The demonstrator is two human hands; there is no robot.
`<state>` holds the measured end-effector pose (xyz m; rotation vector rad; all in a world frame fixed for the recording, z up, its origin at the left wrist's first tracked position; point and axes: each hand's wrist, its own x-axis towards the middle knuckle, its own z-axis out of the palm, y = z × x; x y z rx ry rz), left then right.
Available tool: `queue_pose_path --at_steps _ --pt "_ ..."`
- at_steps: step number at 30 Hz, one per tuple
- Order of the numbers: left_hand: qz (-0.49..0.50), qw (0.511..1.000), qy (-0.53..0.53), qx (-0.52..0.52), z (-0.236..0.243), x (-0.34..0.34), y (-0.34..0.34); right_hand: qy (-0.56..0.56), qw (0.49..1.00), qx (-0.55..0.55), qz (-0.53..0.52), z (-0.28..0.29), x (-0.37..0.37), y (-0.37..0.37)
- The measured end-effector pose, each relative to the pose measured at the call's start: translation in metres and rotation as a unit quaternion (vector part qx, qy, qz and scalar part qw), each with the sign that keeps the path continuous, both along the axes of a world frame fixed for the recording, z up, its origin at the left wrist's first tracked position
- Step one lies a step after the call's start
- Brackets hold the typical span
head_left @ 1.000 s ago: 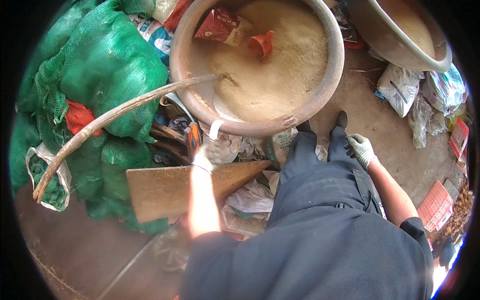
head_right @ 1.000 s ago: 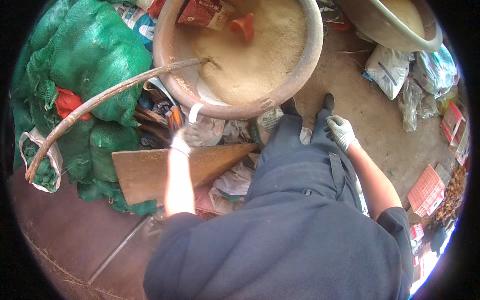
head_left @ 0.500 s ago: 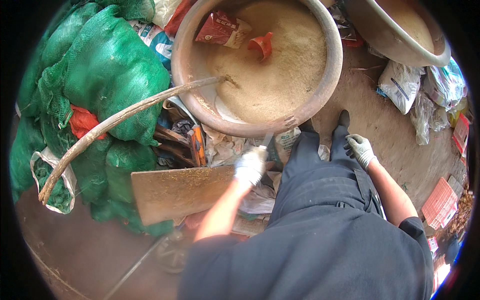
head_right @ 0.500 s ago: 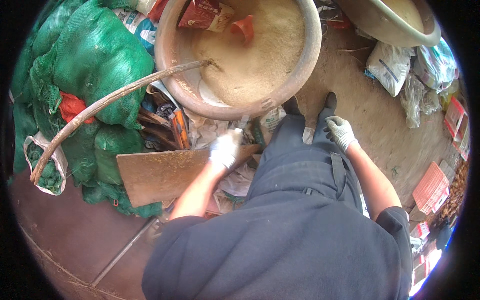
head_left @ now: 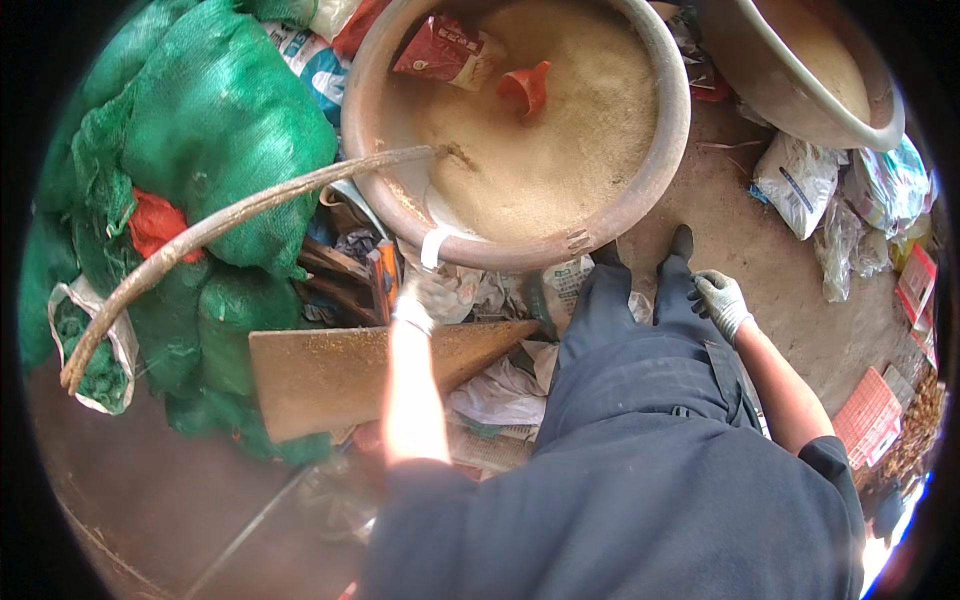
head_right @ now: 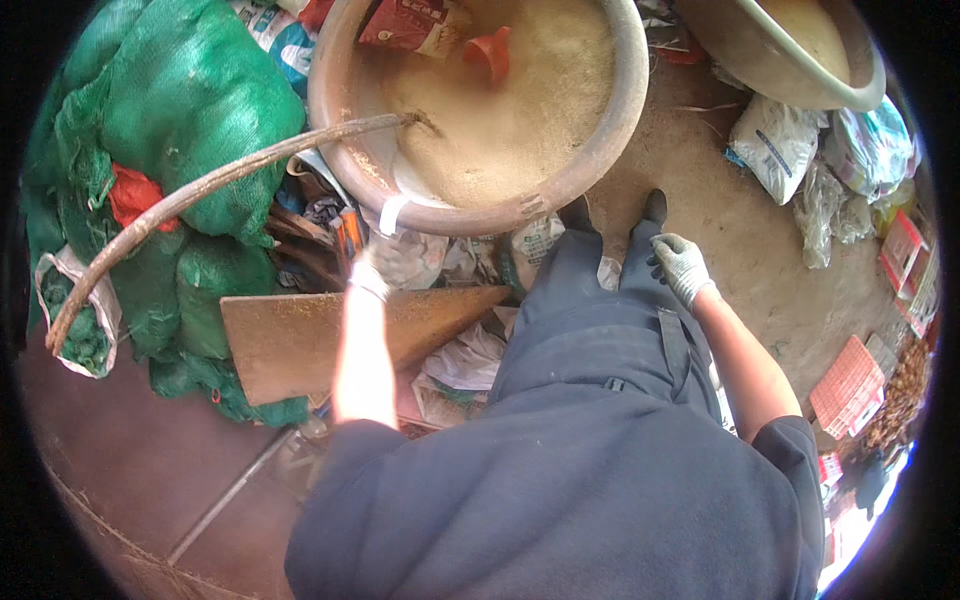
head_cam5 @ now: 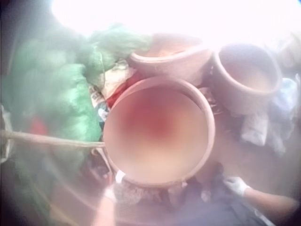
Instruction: The person moves a wooden board aside, then uses a metal scoop to repeatedly take grain from a large ceramic pot and pour it into a bag on the floor. The person continues scooping and pouring until the end of the clip.
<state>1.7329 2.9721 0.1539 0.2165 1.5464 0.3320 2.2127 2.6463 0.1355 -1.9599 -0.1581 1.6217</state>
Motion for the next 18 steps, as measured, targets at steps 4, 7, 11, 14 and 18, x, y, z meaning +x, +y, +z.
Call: queue_pose_path --at_steps 4,7,11,14,18 --pt "-0.468 0.574 0.584 0.332 0.043 -0.02 0.084 0.012 1.0 0.006 0.004 0.007 0.001 0.015" --pt "-0.604 0.414 0.609 0.303 0.064 0.052 0.073 -0.004 1.0 0.004 0.002 0.005 0.001 0.007" --pt "-0.757 0.314 0.514 0.252 0.023 0.043 -0.004 0.005 1.0 0.016 -0.005 0.003 -0.006 0.012" --pt "-0.792 0.364 0.308 0.382 0.031 0.093 -0.074 -0.002 1.0 0.005 -0.01 0.003 -0.008 0.002" --pt "-0.629 0.693 -0.037 0.35 0.08 0.191 -0.135 0.004 1.0 -0.005 -0.005 0.002 -0.009 0.002"
